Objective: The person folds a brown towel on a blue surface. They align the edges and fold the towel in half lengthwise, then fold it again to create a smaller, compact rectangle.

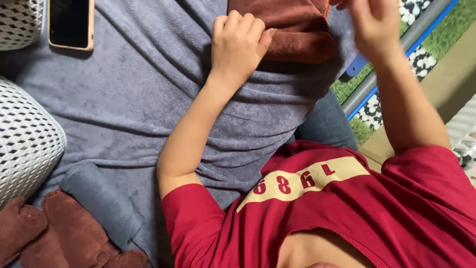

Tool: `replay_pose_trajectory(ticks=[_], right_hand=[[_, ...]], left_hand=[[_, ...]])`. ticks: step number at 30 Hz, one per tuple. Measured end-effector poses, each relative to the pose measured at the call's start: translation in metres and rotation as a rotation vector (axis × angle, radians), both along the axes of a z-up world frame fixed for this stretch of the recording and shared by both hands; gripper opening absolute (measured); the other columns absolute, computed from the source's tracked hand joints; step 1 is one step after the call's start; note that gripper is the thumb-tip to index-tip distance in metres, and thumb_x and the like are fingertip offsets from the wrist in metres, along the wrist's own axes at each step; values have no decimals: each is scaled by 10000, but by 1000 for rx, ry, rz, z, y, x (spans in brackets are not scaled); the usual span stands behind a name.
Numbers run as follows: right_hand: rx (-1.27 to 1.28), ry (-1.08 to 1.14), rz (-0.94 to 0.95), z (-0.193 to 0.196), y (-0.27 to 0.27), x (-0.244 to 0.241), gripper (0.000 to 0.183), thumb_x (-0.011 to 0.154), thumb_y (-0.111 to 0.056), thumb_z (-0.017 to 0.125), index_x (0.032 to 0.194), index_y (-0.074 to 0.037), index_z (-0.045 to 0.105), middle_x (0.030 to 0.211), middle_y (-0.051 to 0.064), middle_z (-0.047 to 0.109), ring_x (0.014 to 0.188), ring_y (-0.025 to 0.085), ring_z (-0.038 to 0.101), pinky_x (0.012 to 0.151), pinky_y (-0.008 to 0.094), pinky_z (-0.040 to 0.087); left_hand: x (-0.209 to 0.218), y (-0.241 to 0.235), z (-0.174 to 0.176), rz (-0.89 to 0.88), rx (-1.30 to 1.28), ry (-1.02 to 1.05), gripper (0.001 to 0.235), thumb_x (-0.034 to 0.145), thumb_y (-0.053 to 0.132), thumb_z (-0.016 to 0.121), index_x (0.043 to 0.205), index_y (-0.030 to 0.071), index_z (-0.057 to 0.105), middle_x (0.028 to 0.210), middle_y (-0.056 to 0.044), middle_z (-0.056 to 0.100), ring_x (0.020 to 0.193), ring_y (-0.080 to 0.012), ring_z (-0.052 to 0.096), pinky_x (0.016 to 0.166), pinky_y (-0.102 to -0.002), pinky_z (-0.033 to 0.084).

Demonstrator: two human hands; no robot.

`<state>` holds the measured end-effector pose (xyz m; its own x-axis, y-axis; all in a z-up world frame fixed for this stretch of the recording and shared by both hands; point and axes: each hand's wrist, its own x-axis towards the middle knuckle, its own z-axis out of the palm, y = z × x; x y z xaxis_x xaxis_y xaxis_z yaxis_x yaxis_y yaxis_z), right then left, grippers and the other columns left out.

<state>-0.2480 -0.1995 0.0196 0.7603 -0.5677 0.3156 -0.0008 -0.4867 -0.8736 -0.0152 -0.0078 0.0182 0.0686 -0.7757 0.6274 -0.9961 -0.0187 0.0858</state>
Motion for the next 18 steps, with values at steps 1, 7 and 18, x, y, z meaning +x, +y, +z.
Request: replay_pose_trajectory(ticks=[1,7,18], right_hand=[[-219,-15,70,15,19,3,168,1195,3,498,1226,86,641,1159,220,668,1042,336,626,944,435,502],[-865,161,184,28,70,27,597,1061,-437,708,1372,58,587,1263,254,643,1102,424,628,968,522,545],[-968,288,1,11,74,35,626,1015,-562,723,1164,33,594,977,194,528,869,368,492,776,475,469]], left_hand=[[0,1,1,-1,15,12,378,1071,410,517,805,156,602,794,-5,592,752,-244,500,728,-385,388],[-4,7,13,-11,59,29,361,1074,384,489,838,136,606,846,-36,574,818,-262,514,772,-406,380],[11,17,14,-98,153,-78,744,942,771,623,1146,57,571,1068,-124,543,952,-305,524,854,-439,451]])
